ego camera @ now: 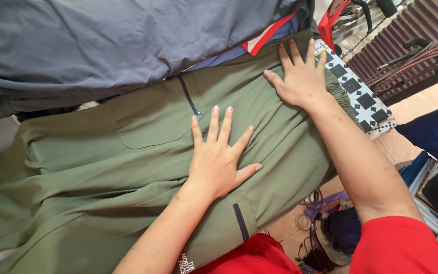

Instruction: The person folds green pants by hand on a patterned surface and places them into an open suitcase next to other clothes.

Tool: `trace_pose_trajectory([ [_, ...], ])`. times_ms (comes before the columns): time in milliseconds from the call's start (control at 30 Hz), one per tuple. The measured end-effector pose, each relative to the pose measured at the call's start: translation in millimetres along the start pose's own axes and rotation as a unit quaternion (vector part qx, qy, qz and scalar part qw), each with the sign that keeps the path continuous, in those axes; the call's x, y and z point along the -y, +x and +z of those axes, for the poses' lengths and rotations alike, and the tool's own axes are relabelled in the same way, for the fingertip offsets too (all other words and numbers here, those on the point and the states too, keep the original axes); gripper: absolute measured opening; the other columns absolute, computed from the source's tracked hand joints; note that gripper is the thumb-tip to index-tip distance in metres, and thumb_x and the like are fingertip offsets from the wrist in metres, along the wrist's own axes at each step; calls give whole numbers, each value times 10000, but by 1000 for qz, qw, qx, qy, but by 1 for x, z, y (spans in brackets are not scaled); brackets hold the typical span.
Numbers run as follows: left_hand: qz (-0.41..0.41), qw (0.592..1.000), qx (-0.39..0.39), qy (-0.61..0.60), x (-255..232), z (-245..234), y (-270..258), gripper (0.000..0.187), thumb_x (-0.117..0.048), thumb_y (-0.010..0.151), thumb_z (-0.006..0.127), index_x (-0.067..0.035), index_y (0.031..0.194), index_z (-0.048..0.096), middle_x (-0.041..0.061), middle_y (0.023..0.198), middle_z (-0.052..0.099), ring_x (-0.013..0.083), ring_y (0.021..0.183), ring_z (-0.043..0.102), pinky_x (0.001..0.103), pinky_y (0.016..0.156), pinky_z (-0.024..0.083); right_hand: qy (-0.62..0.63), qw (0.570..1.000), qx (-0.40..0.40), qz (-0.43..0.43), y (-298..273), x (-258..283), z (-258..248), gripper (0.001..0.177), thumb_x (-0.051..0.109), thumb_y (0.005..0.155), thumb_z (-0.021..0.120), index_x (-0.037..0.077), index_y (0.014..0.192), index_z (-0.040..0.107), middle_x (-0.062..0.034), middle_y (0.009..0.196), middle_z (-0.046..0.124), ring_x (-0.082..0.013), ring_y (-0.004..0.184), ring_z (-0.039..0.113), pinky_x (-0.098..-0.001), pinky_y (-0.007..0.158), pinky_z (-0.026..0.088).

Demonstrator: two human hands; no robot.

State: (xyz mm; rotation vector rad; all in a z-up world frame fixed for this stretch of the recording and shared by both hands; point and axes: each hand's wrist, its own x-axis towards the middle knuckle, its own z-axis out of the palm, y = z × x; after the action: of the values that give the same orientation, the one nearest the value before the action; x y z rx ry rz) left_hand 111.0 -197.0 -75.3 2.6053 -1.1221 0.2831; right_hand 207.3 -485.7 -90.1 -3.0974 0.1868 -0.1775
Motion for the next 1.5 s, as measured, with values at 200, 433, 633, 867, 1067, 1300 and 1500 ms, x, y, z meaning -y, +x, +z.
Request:
trace_pose_trajectory([
  [200, -19, 999, 14, -39, 4, 5, 0, 871, -756, 848, 537, -169, 1489, 494, 297, 1566, 334, 487, 1481, 212, 766, 1132, 56, 146, 979, -73, -122, -32, -6, -20, 545, 477, 1051, 568, 111, 1456, 567, -185, 1570, 488, -411, 1460, 406, -543, 1220, 296],
  [433, -148, 985, 77, -38, 15, 2, 12, 864, -759, 889, 478, -160, 1511, 447, 234, 1608, 289, 427, 1503, 182, 768, 1107, 37, 92, 988, -13, -127, -80, 0, -33, 773, 644, 853, 673, 125, 1415, 564, -201, 1475, 504, -430, 1449, 388, -549, 1189, 263],
  [633, -180, 976, 122, -15, 14, -10, 15, 1034, -808, 794, 508, -162, 1587, 353, 199, 1672, 212, 370, 1537, 121, 764, 1082, 29, 15, 983, 12, -181, -82, -11, -29, 1163, 783, 735, 694, 86, 1582, 305, -274, 1594, 297, -527, 1466, 141, -655, 1157, 45],
  [867, -174, 979, 109, -8, 14, -8, 15, 1045, -816, 794, 516, -150, 1582, 357, 209, 1668, 218, 391, 1536, 117, 765, 1087, 22, 152, 962, -169, -151, -94, -26, -34, 679, 455, 943, 734, 60, 1472, 573, -199, 1510, 559, -437, 1457, 474, -528, 1230, 363],
  [1067, -138, 990, 26, 21, 15, 4, 10, 1002, -804, 792, 531, -124, 1520, 419, 269, 1591, 281, 455, 1491, 162, 759, 1101, 48, 19, 964, -247, 99, -91, -50, -34, 342, 337, 948, 794, 38, 1087, 704, -180, 1085, 617, -378, 1049, 602, -495, 847, 505],
  [1300, -127, 991, 14, 33, 15, 10, 8, 965, -785, 813, 543, -108, 1496, 464, 277, 1577, 328, 466, 1498, 182, 758, 1113, 58, 15, 955, -264, 137, -85, -40, -6, 384, 349, 917, 819, 33, 1092, 688, -158, 1049, 622, -373, 1029, 600, -490, 863, 470],
  [1500, -130, 991, 16, 34, 15, 12, 8, 955, -780, 810, 550, -101, 1478, 487, 276, 1567, 343, 467, 1494, 191, 749, 1113, 61, 82, 944, -288, 138, -87, -46, -3, 459, 339, 841, 861, 27, 1146, 718, -160, 1034, 649, -365, 1006, 608, -474, 877, 462],
])
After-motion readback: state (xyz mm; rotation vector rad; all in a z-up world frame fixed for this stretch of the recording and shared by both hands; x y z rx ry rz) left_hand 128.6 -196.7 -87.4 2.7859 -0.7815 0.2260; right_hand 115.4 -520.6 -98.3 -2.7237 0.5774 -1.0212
